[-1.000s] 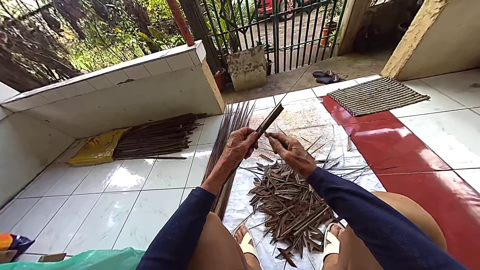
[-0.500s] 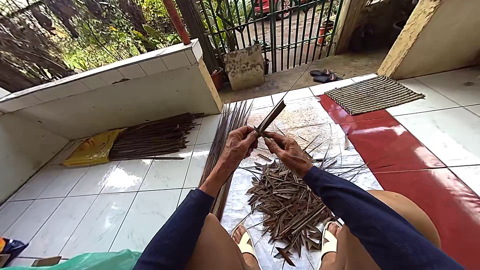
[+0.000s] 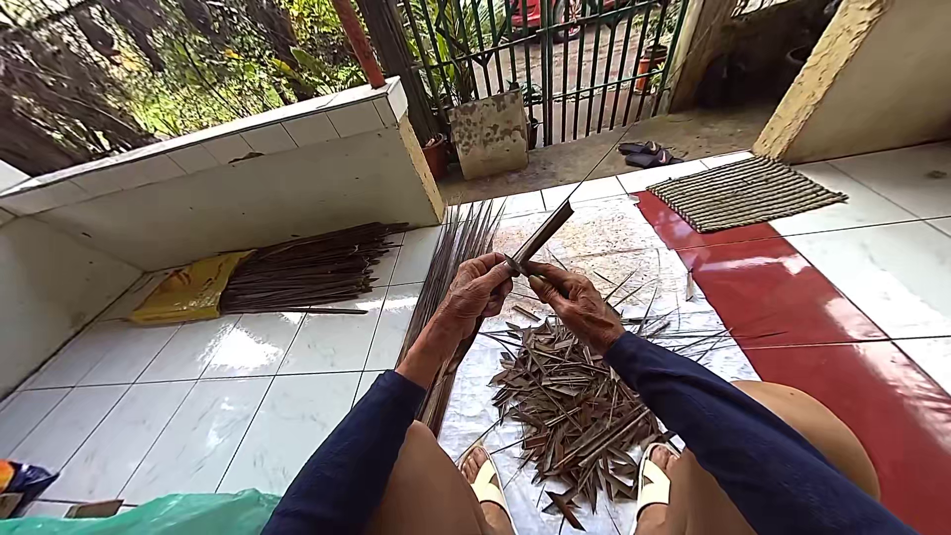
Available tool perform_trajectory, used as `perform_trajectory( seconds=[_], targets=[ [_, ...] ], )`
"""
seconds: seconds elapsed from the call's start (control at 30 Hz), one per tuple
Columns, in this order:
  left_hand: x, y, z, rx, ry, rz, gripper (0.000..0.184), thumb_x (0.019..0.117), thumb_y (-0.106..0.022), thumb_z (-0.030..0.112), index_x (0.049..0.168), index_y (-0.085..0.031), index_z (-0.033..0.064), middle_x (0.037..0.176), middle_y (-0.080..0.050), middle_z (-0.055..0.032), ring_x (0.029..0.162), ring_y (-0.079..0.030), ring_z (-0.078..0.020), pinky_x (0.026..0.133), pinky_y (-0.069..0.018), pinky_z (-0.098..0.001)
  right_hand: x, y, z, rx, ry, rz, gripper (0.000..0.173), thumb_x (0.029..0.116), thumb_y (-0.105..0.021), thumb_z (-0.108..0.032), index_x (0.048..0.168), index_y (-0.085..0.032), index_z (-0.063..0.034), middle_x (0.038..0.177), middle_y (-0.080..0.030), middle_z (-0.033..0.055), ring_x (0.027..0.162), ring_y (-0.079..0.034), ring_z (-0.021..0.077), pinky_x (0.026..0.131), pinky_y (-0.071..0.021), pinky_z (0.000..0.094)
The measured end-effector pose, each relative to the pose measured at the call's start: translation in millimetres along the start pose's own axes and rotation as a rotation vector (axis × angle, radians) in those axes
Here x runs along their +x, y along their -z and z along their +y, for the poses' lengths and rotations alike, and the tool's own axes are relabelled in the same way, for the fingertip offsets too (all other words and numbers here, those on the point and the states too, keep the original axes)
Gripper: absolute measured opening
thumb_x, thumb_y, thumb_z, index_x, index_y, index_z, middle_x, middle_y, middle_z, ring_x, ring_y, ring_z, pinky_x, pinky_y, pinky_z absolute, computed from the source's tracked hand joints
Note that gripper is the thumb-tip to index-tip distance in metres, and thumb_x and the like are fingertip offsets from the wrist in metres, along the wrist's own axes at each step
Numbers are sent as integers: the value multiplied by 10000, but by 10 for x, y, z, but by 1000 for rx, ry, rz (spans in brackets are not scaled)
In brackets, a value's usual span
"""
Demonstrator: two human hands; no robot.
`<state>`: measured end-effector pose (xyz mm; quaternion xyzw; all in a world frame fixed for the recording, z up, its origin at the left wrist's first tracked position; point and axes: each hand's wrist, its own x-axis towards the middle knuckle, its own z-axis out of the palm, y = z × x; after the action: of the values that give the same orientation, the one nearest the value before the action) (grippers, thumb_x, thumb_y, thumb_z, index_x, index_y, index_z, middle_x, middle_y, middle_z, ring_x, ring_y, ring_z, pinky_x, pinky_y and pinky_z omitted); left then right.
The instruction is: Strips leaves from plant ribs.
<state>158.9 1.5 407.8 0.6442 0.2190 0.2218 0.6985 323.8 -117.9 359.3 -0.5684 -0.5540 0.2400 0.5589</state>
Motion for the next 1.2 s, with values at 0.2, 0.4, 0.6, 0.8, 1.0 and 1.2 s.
perform_trajectory(
  seconds=[0.2, 0.4, 0.6, 0.8, 1.0, 1.2],
  targets=[
    [17, 10, -44, -69, -12, -10, 214, 1085, -503, 192, 992, -630, 48, 618, -483, -31, 426, -397, -69, 396, -351, -183, 4, 16, -29, 19, 5, 2, 337, 1073, -558, -259, 1390, -659, -208, 934, -697, -8, 688, -562, 66, 661, -487, 261],
    [44, -79, -65, 89, -145, 10, 157, 1066, -566, 159, 1046, -641, 23, 677, -562, -77, 466, -437, -95, 423, -367, -206, 18, -9, -71, 63, -24, 66, 294, 1070, -564, -272, 1317, -701, -188, 832, -674, -11, 654, -559, 73, 626, -482, 262],
    [39, -46, -9, 33, -70, -24, 173, 1066, -549, 160, 985, -642, 39, 600, -475, -37, 428, -375, -74, 400, -321, -193, 22, 10, -59, 22, 6, 52, 280, 1062, -580, -301, 1266, -715, -164, 843, -682, -13, 662, -568, 69, 626, -484, 264],
    [2, -20, 8, -30, 45, -47, 227, 1083, -504, 185, 988, -635, 27, 606, -477, -29, 419, -385, -63, 388, -330, -184, -26, -2, -31, 20, 5, 60, 294, 1054, -600, -275, 1311, -704, -180, 896, -710, -16, 684, -585, 53, 650, -498, 251],
    [-15, -17, 37, -59, 102, -77, 275, 1095, -485, 255, 1004, -632, 41, 632, -499, -37, 433, -416, -77, 398, -357, -194, 2, -9, -12, -5, -32, 93, 270, 1051, -603, -288, 1274, -718, -188, 855, -691, -20, 678, -578, 58, 646, -491, 261],
    [-37, -4, 34, 70, 108, -53, 316, 1115, -438, 270, 1073, -637, 27, 666, -544, -69, 447, -461, -99, 403, -395, -204, -1, -28, 26, -237, -29, 168, 304, 1030, -627, -379, 1280, -729, -238, 1112, -748, -39, 938, -690, 74, 856, -568, 375]
  ],
)
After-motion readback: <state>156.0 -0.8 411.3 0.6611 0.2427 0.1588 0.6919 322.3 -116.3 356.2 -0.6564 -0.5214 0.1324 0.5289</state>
